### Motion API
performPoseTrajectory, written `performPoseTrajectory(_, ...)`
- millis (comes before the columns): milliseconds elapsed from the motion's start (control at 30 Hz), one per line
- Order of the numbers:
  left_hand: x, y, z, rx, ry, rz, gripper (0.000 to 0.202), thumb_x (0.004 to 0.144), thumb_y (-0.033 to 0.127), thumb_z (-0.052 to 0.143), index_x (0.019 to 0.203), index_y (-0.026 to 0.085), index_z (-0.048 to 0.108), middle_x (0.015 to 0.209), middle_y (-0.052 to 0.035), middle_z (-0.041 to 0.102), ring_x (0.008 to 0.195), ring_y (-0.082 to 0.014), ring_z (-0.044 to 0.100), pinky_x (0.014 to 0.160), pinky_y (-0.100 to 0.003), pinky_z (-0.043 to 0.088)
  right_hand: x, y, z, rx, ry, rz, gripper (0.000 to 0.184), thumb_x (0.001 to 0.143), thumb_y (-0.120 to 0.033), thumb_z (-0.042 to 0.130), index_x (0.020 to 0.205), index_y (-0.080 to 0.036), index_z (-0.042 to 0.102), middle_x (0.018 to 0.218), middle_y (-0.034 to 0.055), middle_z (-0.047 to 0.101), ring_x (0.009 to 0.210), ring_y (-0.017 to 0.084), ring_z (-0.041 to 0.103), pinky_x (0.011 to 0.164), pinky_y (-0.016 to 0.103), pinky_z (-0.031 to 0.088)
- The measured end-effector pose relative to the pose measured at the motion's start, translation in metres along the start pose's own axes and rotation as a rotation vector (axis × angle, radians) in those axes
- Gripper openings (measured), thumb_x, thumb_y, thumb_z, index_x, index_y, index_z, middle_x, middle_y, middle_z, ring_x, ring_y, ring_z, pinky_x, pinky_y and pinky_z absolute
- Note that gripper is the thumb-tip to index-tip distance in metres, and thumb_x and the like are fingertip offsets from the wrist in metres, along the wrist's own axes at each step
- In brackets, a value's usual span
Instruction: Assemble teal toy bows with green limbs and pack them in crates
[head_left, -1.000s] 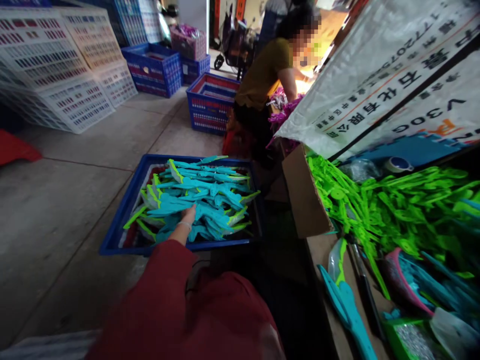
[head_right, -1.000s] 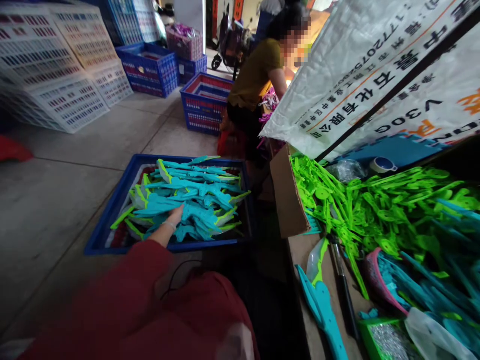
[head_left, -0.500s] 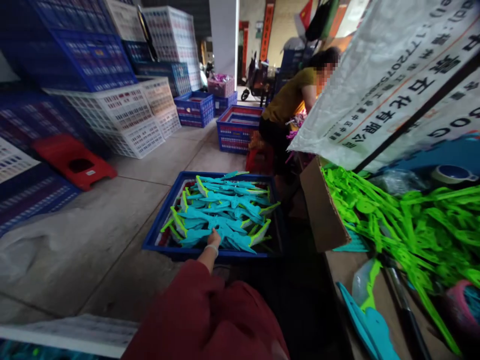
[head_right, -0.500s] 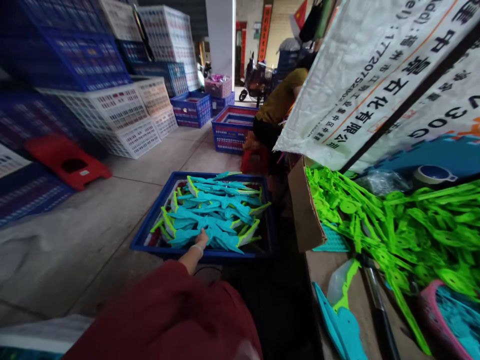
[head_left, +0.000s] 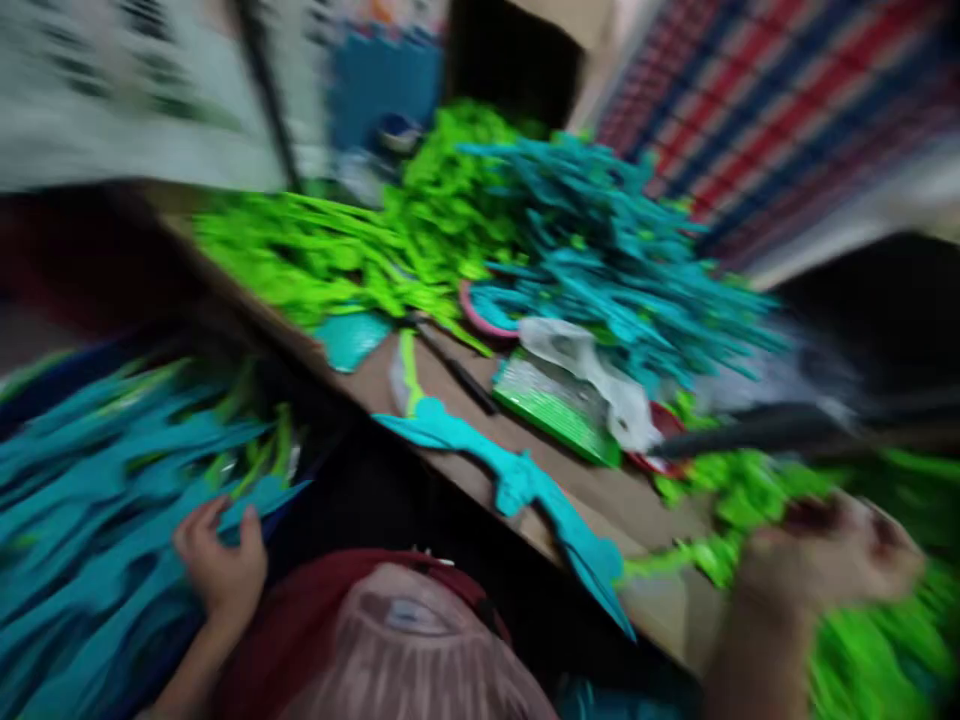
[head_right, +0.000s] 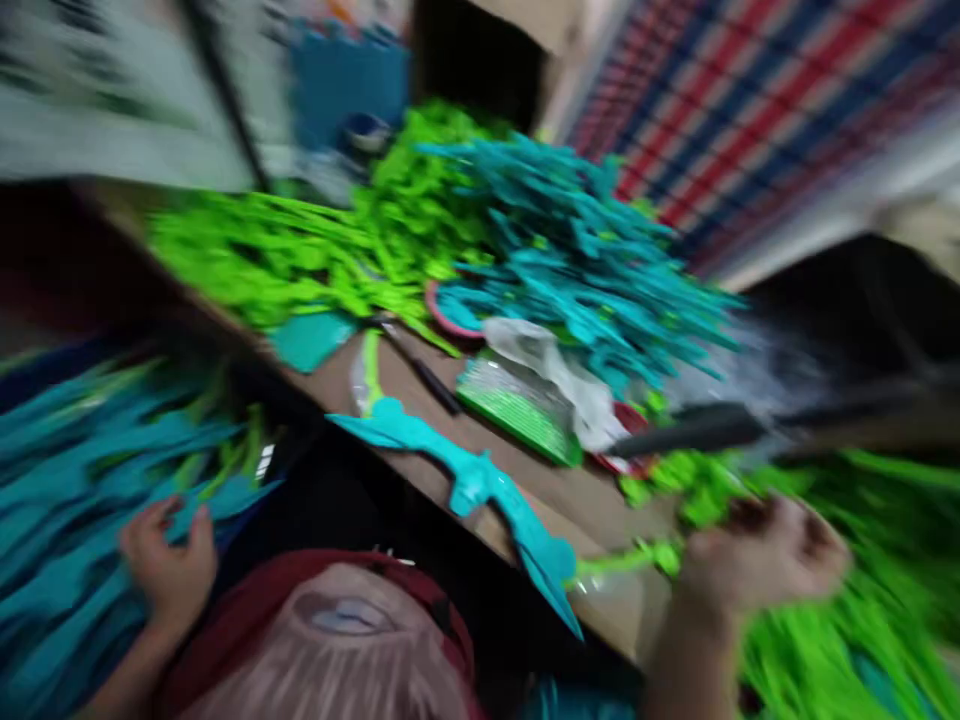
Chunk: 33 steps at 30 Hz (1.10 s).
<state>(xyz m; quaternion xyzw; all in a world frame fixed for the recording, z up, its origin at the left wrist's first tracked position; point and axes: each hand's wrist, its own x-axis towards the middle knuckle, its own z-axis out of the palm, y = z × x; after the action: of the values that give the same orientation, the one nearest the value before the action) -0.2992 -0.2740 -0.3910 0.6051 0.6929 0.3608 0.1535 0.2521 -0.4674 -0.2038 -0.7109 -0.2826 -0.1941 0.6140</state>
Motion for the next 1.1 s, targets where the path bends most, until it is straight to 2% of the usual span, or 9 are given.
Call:
performPoseTrajectory(67,0.004,0.052,0.022,-0.155,0.031,0.497,0.03,0.086,0.023,0.071,0.114,0.014,0.063,0.109,-0.0165,0.068,0.116,-0.0338,0.061,0.102,-0.054,0.048,-0.026,-0.023,-0.035,0.025,0.194,-0.032,0.009,0.092,-0.036,0.067,0.098,-0.03,0.067,0.091,0.001,0.069,0.066,0.014,0.061,0.056,0.029,0.05)
performPoseTrajectory(100,0.002,0.083,0.03,-0.256,0.015,0.719,0.032,0.084,0.017,0.073,0.114,0.016,0.063,0.105,-0.0138,0.07,0.106,-0.0301,0.066,0.096,-0.049,0.051,-0.042,-0.035,-0.036,0.062,0.136,-0.031,0.006,0.092,-0.032,0.068,0.095,-0.027,0.068,0.085,-0.0001,0.068,0.061,0.012,0.059,0.054,0.028,0.048)
performPoseTrajectory(133,-0.001,0.115,0.037,-0.348,-0.041,0.914,0.035,0.081,0.011,0.074,0.114,0.018,0.063,0.102,-0.0114,0.071,0.097,-0.0264,0.068,0.091,-0.044,0.054,-0.057,-0.045,-0.03,0.111,-0.015,-0.002,0.005,0.09,-0.028,0.07,0.093,-0.024,0.068,0.083,0.0,0.068,0.06,0.012,0.059,0.054,0.027,0.049)
performPoseTrajectory(167,-0.006,0.147,0.044,-0.409,-0.106,1.061,0.038,0.08,0.008,0.074,0.115,0.019,0.063,0.102,-0.0098,0.072,0.095,-0.0244,0.069,0.089,-0.04,0.054,-0.071,-0.053,-0.019,0.1,-0.314,0.041,0.006,0.093,-0.026,0.067,0.097,-0.023,0.069,0.086,0.001,0.07,0.062,0.012,0.062,0.058,0.028,0.053)
performPoseTrajectory(233,-0.017,0.203,0.055,-0.472,-0.18,1.275,0.043,0.08,0.01,0.076,0.12,0.02,0.062,0.106,-0.0104,0.072,0.098,-0.0254,0.069,0.091,-0.04,0.054,-0.091,-0.063,0.002,0.103,-0.721,0.023,0.009,0.096,-0.024,0.062,0.1,-0.022,0.07,0.092,0.0033,0.072,0.077,0.014,0.068,0.071,0.03,0.056)
performPoseTrajectory(333,-0.036,0.255,0.074,-0.424,-0.436,1.48,0.048,0.087,0.025,0.074,0.13,0.014,0.057,0.129,-0.0191,0.066,0.121,-0.033,0.062,0.101,-0.046,0.05,-0.1,-0.058,0.014,0.065,-0.997,-0.086,0.015,0.1,-0.027,0.054,0.1,-0.02,0.068,0.101,0.0076,0.071,0.096,0.017,0.067,0.088,0.034,0.054)
performPoseTrajectory(433,-0.054,0.265,0.098,-0.326,-0.583,1.615,0.049,0.094,0.031,0.065,0.136,0.009,0.054,0.145,-0.0211,0.057,0.135,-0.0368,0.053,0.108,-0.05,0.043,-0.098,-0.035,0.003,-0.007,-1.07,-0.109,0.022,0.102,-0.031,0.05,0.097,-0.019,0.066,0.106,0.0106,0.066,0.101,0.019,0.064,0.092,0.036,0.053)
performPoseTrajectory(600,-0.068,0.252,0.126,-0.365,-0.552,1.596,0.043,0.098,0.024,0.058,0.138,0.01,0.053,0.144,-0.0173,0.06,0.136,-0.032,0.053,0.109,-0.047,0.041,-0.099,-0.006,-0.014,-0.033,-1.089,-0.083,0.024,0.102,-0.034,0.049,0.095,-0.018,0.066,0.107,0.0099,0.06,0.102,0.018,0.061,0.093,0.035,0.052)
performPoseTrajectory(1100,-0.072,0.251,0.128,-0.365,-0.541,1.548,0.046,0.096,0.022,0.06,0.14,0.012,0.051,0.141,-0.0178,0.062,0.135,-0.0316,0.055,0.109,-0.048,0.044,-0.113,0.005,-0.008,-0.155,-1.139,-0.216,0.024,0.102,-0.026,0.048,0.101,-0.019,0.07,0.105,0.0077,0.059,0.095,0.016,0.06,0.083,0.03,0.052)
